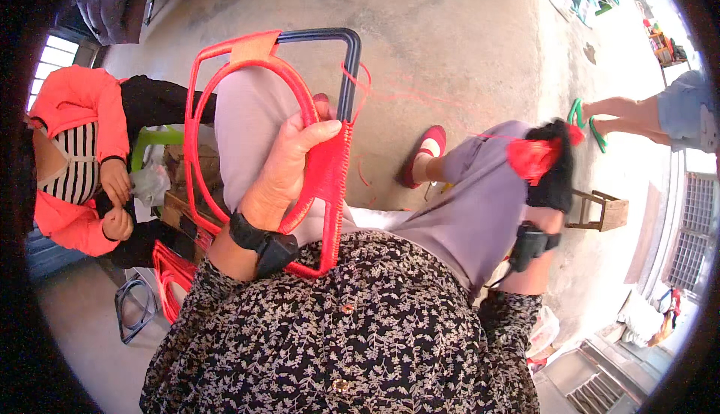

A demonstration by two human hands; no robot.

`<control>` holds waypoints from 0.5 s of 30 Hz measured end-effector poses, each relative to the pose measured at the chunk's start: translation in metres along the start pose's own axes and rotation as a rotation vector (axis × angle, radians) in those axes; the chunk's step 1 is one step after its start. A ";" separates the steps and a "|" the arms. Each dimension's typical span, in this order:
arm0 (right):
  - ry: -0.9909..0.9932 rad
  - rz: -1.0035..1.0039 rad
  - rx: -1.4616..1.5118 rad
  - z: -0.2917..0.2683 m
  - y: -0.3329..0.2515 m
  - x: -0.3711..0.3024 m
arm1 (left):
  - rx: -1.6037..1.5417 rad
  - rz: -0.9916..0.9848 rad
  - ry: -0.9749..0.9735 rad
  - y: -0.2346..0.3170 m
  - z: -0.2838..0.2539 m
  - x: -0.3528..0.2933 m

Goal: The person wraps red cord around a black frame by hand, repeatedly looping the cord through the center and pulling it tight. They continue threading the cord from a bundle around the frame's edges to cover the structure.

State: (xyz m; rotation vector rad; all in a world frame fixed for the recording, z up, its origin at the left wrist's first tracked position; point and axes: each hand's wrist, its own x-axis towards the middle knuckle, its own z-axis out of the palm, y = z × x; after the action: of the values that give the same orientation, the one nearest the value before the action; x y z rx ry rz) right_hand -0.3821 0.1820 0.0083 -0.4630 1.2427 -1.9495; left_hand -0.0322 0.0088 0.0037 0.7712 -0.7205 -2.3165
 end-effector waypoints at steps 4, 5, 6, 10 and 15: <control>-0.404 -0.258 -0.922 0.087 0.057 -0.015 | 0.088 0.012 -0.017 0.000 0.004 0.001; -0.395 0.140 -0.378 0.151 0.063 -0.017 | 0.122 0.034 -0.002 0.000 0.003 -0.001; -0.396 0.341 -0.229 0.172 0.066 -0.012 | 0.111 0.034 -0.005 0.000 0.005 -0.002; -0.446 0.492 -0.171 0.187 0.084 -0.021 | 0.122 0.104 -0.003 -0.004 0.000 0.003; -0.581 0.649 -0.666 0.135 0.074 -0.029 | 0.083 0.133 -0.003 0.002 0.001 0.002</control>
State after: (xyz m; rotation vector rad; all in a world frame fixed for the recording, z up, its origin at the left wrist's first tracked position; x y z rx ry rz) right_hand -0.2459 0.1045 0.0083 -0.7676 1.3874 -0.7530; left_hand -0.0340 0.0064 0.0050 0.7335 -0.8486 -2.1807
